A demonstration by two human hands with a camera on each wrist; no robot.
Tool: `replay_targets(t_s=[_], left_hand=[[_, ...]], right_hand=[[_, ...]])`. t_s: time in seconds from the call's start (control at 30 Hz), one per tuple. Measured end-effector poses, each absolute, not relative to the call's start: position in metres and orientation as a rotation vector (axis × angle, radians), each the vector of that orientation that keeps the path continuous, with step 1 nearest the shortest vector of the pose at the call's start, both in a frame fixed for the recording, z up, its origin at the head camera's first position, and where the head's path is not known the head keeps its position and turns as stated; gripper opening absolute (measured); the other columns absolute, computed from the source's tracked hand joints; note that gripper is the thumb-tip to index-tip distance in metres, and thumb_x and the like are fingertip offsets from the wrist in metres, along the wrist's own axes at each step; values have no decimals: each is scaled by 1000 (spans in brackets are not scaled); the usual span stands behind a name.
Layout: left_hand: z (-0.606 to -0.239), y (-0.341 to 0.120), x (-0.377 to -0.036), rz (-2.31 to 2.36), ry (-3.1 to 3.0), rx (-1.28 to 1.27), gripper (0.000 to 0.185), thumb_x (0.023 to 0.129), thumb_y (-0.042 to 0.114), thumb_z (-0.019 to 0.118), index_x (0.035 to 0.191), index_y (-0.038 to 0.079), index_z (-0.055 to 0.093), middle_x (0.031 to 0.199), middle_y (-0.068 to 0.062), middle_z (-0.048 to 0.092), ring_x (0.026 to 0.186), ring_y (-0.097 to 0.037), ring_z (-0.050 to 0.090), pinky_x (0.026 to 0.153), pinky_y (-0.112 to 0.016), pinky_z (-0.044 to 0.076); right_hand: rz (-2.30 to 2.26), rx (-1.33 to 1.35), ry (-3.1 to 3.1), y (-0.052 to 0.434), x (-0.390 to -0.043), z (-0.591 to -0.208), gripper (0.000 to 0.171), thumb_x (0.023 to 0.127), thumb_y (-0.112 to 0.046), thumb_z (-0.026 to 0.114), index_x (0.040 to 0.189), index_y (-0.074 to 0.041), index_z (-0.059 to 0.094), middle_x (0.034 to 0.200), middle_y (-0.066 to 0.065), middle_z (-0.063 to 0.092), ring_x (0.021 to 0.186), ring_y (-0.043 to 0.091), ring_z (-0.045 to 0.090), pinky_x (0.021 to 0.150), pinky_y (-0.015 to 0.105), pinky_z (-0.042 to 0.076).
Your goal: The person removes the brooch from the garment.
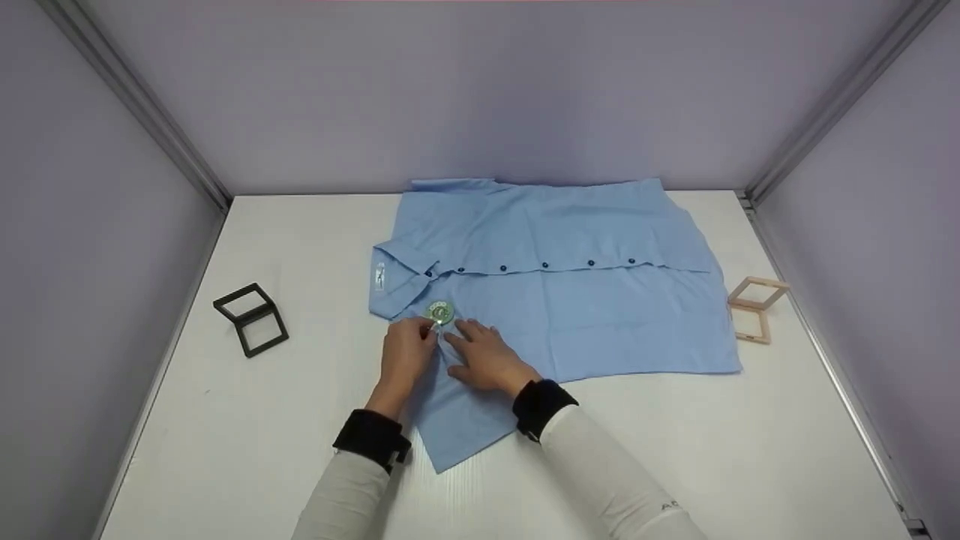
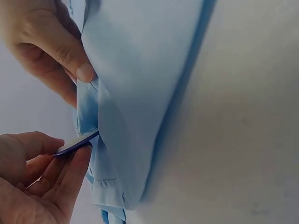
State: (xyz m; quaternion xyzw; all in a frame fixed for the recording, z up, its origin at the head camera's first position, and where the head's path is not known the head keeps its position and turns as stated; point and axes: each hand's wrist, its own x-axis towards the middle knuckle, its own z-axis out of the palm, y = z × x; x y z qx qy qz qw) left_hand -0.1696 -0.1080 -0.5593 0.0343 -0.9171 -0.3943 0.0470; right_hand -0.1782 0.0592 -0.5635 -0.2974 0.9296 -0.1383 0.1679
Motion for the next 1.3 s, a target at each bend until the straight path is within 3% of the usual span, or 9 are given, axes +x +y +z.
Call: replay_targets(t_s=[0.27, 0.57, 0.93, 1.13, 1.3], left_hand=[[-559, -112, -165, -1152, -2816, 60, 10, 85, 3, 67, 89, 0, 76, 73, -4, 66, 64, -19, 58, 60, -39, 50], [-550, -119, -152, -1279, -2794, 122, 15, 87, 3, 67, 99, -4, 74, 84, -11, 71, 75, -23, 64, 69, -42, 53], [-537, -123, -140, -1351, -2688, 170, 16, 87, 3, 67, 100, -4, 74, 83, -11, 70, 75, -23, 63, 68, -40, 53], [-526, -124, -137, -1564, -2555, 219, 15, 88, 3, 68, 100, -4, 73, 87, -13, 71, 77, -24, 68, 65, -33, 58], [-520, -124, -136, -1871, -2364, 300, 15, 87, -1, 67, 100, -8, 72, 84, -14, 69, 71, -24, 69, 59, -28, 58]], right_hand=[[-356, -848, 2652, 58, -179, -566, 62, 97, -37, 60, 151, -13, 41, 157, 14, 29, 144, 36, 24, 112, 57, 24], [-400, -854, 2646, 61, -177, -565, 63, 97, -37, 62, 151, -11, 40, 157, 15, 28, 145, 36, 21, 113, 57, 21], [-520, -818, 2571, 65, -177, -564, 67, 95, -35, 64, 152, -11, 38, 159, 15, 24, 147, 33, 16, 116, 53, 17], [-842, -781, 2536, 71, -179, -554, 58, 96, -26, 64, 145, -3, 44, 149, 17, 40, 139, 32, 35, 113, 43, 29], [-1122, -755, 2464, 76, -176, -546, 48, 97, -21, 63, 139, 1, 49, 137, 15, 53, 125, 30, 52, 104, 42, 41]])
